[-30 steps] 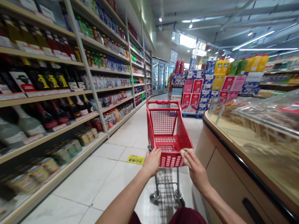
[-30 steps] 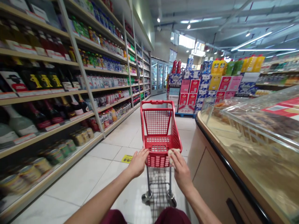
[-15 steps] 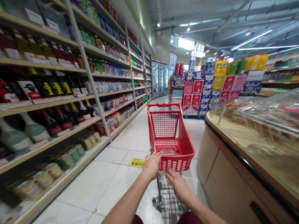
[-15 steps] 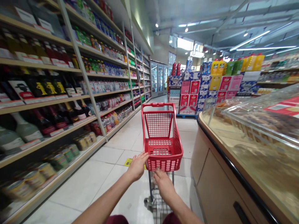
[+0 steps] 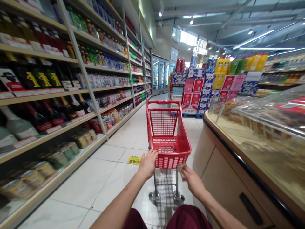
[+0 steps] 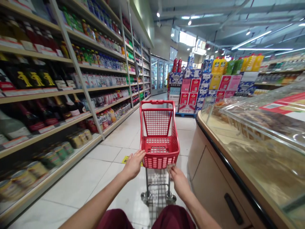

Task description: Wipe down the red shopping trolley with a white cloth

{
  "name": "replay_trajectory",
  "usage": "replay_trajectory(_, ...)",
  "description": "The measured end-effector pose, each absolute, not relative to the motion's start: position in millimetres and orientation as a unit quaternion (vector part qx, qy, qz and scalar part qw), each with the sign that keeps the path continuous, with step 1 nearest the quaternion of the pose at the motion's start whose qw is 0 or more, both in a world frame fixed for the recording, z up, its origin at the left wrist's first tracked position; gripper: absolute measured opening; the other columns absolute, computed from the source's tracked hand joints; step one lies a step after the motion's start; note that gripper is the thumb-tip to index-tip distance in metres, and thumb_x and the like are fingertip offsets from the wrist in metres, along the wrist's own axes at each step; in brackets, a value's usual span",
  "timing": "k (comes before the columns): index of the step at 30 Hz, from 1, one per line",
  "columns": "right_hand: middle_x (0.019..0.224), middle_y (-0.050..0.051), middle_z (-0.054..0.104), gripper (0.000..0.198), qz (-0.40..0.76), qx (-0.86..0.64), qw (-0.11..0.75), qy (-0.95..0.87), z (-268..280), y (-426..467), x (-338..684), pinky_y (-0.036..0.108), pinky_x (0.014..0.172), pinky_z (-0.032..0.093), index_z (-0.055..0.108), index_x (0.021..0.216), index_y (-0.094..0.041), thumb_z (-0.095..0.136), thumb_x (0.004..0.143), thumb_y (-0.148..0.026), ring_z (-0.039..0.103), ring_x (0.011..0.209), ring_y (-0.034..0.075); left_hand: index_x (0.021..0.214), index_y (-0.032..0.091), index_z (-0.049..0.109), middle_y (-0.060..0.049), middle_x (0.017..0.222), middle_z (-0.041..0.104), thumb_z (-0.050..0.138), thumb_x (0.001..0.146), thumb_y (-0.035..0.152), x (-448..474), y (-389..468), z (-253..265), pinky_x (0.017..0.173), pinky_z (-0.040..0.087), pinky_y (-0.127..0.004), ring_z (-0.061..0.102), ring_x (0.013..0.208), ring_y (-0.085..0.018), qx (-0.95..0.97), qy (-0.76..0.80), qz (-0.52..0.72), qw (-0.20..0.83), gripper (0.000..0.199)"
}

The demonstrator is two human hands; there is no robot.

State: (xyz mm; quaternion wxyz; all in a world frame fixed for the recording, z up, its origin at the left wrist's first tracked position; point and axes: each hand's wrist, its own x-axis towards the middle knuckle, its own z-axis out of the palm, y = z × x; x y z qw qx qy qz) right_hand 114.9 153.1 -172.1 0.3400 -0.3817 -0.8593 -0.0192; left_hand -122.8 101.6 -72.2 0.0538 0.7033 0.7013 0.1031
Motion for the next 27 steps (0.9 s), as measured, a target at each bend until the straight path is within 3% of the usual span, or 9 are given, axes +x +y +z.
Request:
replay_trajectory(2,0.108,0.007,0.058,0.037,-0.013,-0.390,0.344,-0.854,-165,157,122,0.034,0.083,0.047,0.060,0.101,-0.020,0.034,0.077,-0.011,0.053,0.100,0.019,0.123,0.020,0.037,-0.002,0.134,0.034,0.027,0.075,0.006,-123,101,-73,0.099,0.023,-0.050,0.025,0.125,-0.018,0.706,0.699,0.101,0.055,0.051)
replay_trajectory(6,0.126,0.008,0.044,0.043,-0.037,-0.432,0.446,-0.783,-149,163,124,0.036,0.096,0.035,0.049,0.116,-0.018,0.033,0.077,-0.011,0.040,0.115,0.019,0.124,0.022,0.035,-0.002,0.135,0.032,0.028,0.074,0.006,-122,101,-76,0.099,0.022,-0.050,0.023,0.125,-0.017,0.711,0.693,0.110,0.043,0.053)
replay_trajectory(12,0.113,0.006,0.056,0.042,0.007,-0.403,0.374,-0.835,-160,153,125,0.030,0.081,0.047,0.058,0.104,-0.022,0.031,0.075,-0.008,0.053,0.102,0.017,0.124,0.021,0.036,-0.003,0.133,0.035,0.028,0.073,0.004,-123,98,-78,0.099,0.022,-0.049,0.025,0.124,-0.017,0.709,0.696,0.108,0.037,0.054)
replay_trajectory(16,0.126,0.008,0.044,0.041,-0.047,-0.429,0.472,-0.769,-125,165,125,0.037,0.094,0.037,0.050,0.116,-0.019,0.034,0.079,-0.013,0.041,0.114,0.020,0.124,0.021,0.035,-0.003,0.134,0.033,0.029,0.072,0.004,-123,96,-80,0.099,0.020,-0.049,0.022,0.125,-0.017,0.711,0.693,0.114,0.030,0.055)
replay_trajectory(21,0.109,0.011,0.057,0.032,-0.056,-0.390,0.398,-0.829,-110,171,59,0.039,0.090,0.039,0.058,0.105,-0.015,0.035,0.081,-0.014,0.047,0.107,0.021,0.124,0.020,0.035,-0.002,0.134,0.034,0.030,0.072,0.004,-120,94,-84,0.100,0.021,-0.046,0.023,0.125,-0.017,0.705,0.699,0.116,0.023,0.055)
replay_trajectory(27,0.117,0.010,0.052,0.033,-0.099,-0.327,0.356,-0.870,-132,171,49,0.040,0.091,0.037,0.052,0.113,-0.016,0.035,0.084,-0.015,0.044,0.111,0.021,0.124,0.021,0.035,-0.002,0.134,0.033,0.030,0.069,0.004,-125,89,-84,0.100,0.018,-0.049,0.022,0.125,-0.017,0.707,0.700,0.101,0.006,0.058)
